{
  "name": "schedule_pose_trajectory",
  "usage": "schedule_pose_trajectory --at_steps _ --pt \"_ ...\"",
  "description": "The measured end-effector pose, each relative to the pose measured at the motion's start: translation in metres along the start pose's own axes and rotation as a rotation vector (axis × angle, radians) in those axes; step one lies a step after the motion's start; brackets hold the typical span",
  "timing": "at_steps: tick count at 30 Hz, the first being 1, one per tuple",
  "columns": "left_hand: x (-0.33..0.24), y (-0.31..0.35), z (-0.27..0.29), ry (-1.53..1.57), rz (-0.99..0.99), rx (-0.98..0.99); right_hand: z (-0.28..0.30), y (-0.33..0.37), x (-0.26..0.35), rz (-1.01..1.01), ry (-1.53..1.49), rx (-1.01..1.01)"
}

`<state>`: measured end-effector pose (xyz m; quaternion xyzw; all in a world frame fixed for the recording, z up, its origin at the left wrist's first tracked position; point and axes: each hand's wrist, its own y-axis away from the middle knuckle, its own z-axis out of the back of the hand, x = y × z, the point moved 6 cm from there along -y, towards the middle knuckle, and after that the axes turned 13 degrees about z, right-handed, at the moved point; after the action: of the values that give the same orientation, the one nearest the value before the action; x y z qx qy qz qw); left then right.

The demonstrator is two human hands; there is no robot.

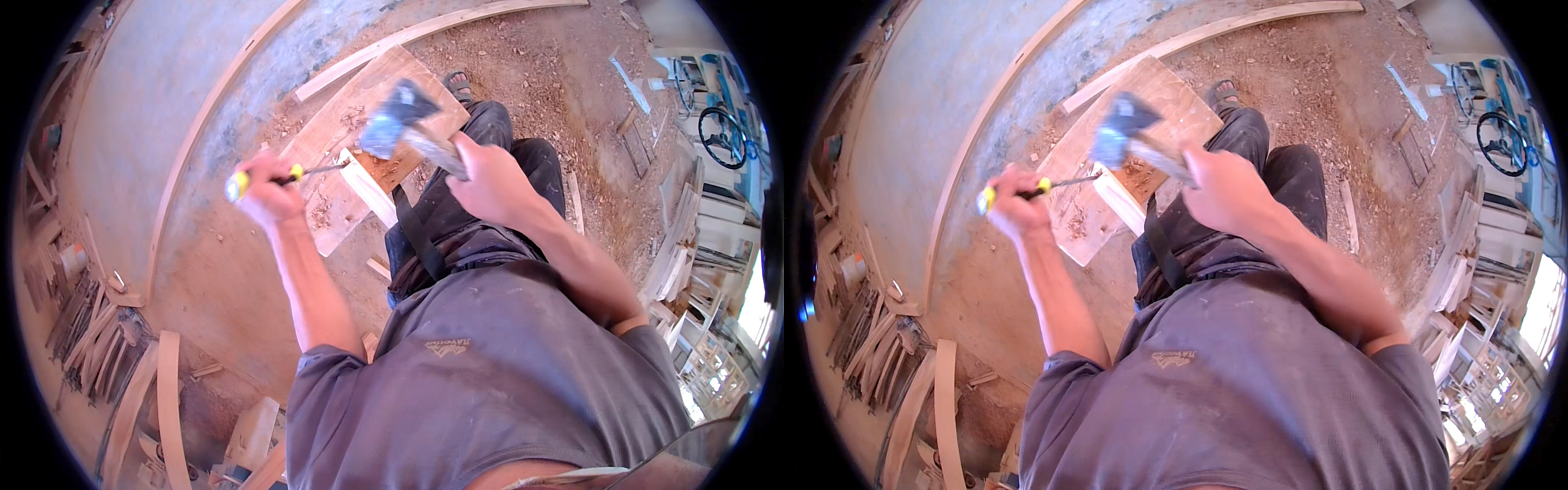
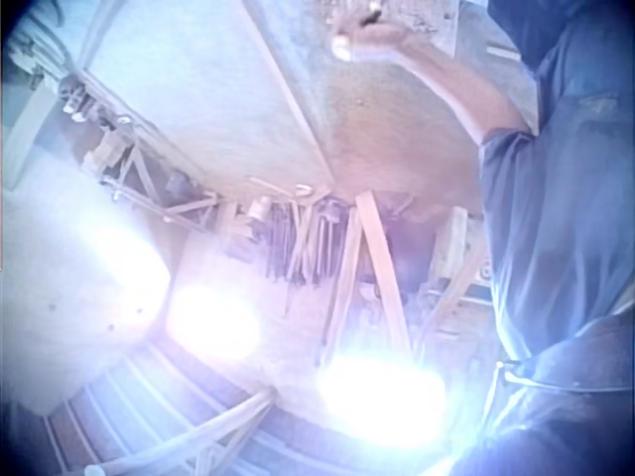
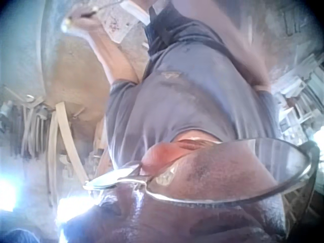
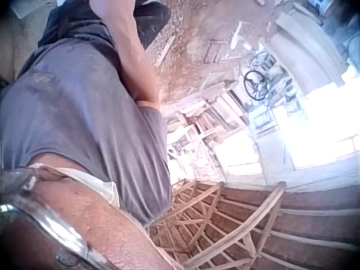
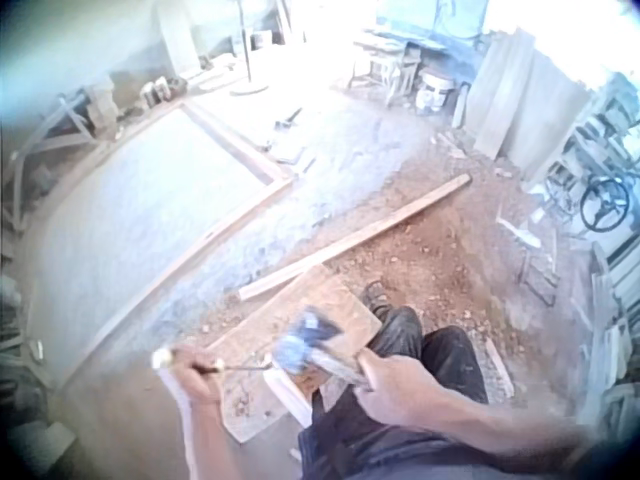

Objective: The person carves out a recessed channel in a piece of wood by striking the back of a chisel with the side of an axe head.

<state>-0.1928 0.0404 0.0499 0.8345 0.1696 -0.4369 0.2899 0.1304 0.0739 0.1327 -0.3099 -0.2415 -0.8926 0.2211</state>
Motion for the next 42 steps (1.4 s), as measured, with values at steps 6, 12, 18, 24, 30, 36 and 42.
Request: schedule_pose_trajectory --at_steps 6,12,18,24,30,36,42 --pt "-0.075 0.02 -0.027 0.001 -0.176 0.009 -0.039 0.061 -0.098 -0.297 -0.138 -0.013" --pt "-0.02 0.001 -0.026 -0.077 -0.049 -0.011 -0.044 0.071 -0.092 -0.289 -0.198 -0.002" --pt "0.0 0.01 -0.031 -0.079 -0.019 -0.114 -0.043 0.072 -0.09 -0.288 -0.183 0.002" --pt "-0.002 0.019 -0.039 -0.183 -0.023 -0.214 -0.043 0.069 -0.092 -0.269 -0.176 -0.003" --pt "0.004 0.003 -0.033 -0.11 -0.011 -0.106 -0.039 0.061 -0.087 -0.222 -0.194 -0.041" --pt "0.008 -0.023 -0.025 -0.073 0.062 0.051 -0.033 0.048 -0.073 -0.157 -0.205 -0.041" --pt "0.01 0.009 -0.068 -0.341 -0.055 -0.081 0.0 0.023 -0.032 -0.029 -0.21 -0.186"
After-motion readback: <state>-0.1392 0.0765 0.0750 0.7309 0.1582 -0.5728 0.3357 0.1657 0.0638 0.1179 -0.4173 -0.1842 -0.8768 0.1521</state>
